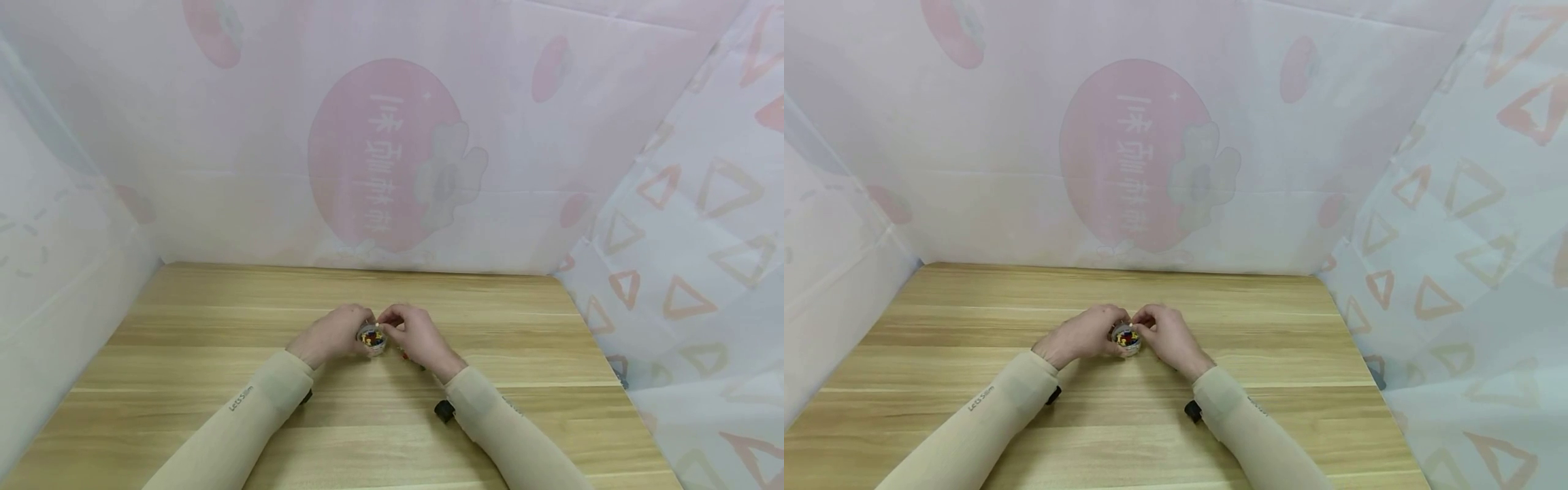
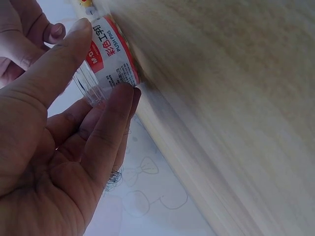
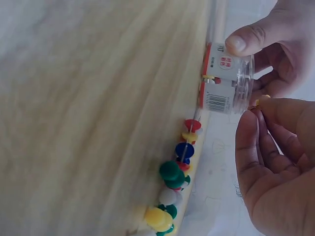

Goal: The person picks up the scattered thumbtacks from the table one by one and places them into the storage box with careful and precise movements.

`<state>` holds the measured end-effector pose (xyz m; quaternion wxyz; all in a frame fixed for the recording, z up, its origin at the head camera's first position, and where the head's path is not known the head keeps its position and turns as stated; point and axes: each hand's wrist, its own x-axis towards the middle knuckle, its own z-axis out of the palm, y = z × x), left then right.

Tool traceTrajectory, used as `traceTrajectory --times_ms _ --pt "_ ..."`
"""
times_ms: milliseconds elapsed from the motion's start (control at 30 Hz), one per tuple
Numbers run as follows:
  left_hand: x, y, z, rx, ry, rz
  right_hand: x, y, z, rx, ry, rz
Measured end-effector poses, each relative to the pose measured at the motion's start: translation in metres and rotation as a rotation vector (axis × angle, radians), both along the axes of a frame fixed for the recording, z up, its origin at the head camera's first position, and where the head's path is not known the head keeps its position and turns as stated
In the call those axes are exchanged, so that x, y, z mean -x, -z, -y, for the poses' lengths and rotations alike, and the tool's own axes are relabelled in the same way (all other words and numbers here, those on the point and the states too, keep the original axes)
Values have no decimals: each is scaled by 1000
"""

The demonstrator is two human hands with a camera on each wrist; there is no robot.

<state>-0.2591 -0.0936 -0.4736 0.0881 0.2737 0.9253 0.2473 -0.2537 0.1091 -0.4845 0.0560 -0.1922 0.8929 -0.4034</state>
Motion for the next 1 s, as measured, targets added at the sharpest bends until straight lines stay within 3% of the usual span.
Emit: traceTrajectory --times_ms 433,767,1000 --pt "-2 1 0 12 -7 -16 7 -4 -15 -90 44 -72" --pt "-2 3 0 16 -17 -26 11 -12 -31 -173 24 -118" --pt "-3 3 0 20 -20 -24 11 -20 -43 -297 15 -162"
